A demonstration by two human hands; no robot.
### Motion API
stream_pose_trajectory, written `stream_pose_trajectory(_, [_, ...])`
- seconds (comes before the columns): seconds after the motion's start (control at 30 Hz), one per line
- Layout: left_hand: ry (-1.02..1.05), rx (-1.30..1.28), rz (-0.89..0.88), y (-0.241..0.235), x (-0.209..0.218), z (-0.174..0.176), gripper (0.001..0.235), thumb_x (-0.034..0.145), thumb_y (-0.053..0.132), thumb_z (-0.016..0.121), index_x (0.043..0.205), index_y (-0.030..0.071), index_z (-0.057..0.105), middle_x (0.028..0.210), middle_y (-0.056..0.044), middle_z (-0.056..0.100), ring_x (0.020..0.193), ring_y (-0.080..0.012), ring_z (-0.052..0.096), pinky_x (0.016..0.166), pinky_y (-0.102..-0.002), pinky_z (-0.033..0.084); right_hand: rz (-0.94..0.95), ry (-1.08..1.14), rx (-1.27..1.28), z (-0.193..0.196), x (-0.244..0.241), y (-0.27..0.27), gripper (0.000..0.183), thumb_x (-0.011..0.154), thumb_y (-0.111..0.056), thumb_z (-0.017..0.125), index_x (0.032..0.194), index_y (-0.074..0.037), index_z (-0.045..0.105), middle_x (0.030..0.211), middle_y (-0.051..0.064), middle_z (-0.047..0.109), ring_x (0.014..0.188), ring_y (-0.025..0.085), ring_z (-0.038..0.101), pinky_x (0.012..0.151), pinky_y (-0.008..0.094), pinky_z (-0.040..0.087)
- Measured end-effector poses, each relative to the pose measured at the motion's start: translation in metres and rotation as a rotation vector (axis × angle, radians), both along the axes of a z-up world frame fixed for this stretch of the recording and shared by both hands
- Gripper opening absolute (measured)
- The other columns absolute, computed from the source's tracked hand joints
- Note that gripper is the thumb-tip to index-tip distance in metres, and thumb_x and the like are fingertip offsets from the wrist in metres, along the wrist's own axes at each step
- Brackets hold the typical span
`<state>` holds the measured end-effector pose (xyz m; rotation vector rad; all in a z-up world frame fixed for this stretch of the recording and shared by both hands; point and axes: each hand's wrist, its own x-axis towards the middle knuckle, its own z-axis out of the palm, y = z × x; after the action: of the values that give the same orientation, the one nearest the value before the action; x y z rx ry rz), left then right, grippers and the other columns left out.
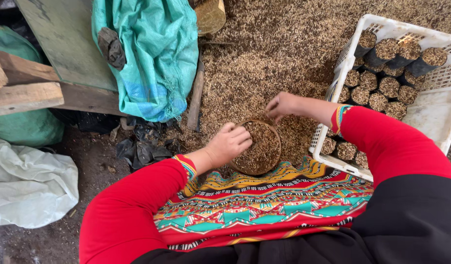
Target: The person scoops loose organic material from a pile and packs it into small black plastic pots using both hands. Each filled pot is placed into a white crate. The process is repeated continuously.
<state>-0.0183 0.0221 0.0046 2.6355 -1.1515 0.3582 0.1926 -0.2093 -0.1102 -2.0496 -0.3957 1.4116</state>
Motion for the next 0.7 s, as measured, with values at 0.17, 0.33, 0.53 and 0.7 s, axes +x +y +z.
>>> stream_pose_trajectory(0.17, [0.201,-0.267,0.327,0.007,-0.012,0.0,0.022,0.094,0.025,0.065,0.107,0.008,0.063,0.112,-0.01,0.064,0.109,-0.029,0.061,0.091,-0.043,0.045,0.002,-0.042,0.2,0.076,-0.01,0.012,0.024,0.09,-0.017,0.075,0.113,-0.01,0.079,0.104,0.008,0.08,0.084,0.016,0.075,0.082,0.031,0.062])
stream_pose_trajectory(0.33, [0.934,-0.446,0.861,-0.005,0.002,-0.028,0.041,0.096,0.043,0.062,0.104,0.002,0.063,0.094,-0.017,0.07,0.087,-0.0346,0.07,0.078,-0.046,0.053,0.159,-0.268,0.385,0.135,-0.043,0.024,0.027,0.087,-0.018,0.079,0.113,-0.011,0.079,0.104,0.006,0.08,0.091,0.015,0.074,0.085,0.029,0.06])
stream_pose_trajectory(0.53, [1.259,-0.309,0.867,-0.007,0.007,-0.053,0.042,0.095,0.04,0.059,0.096,0.002,0.075,0.086,-0.015,0.078,0.081,-0.0283,0.076,0.079,-0.04,0.056,0.387,-0.691,0.586,0.153,-0.084,0.028,0.024,0.085,-0.004,0.074,0.109,-0.006,0.077,0.103,0.011,0.074,0.091,0.029,0.073,0.082,0.037,0.061])
stream_pose_trajectory(0.7, [1.471,-0.611,0.851,-0.015,0.008,-0.063,0.029,0.097,0.02,0.055,0.098,-0.004,0.071,0.092,-0.013,0.079,0.077,-0.0209,0.078,0.07,-0.034,0.064,0.498,-0.823,0.649,0.136,-0.098,0.03,0.025,0.081,-0.003,0.075,0.106,-0.001,0.075,0.097,0.013,0.071,0.091,0.032,0.069,0.086,0.041,0.058])
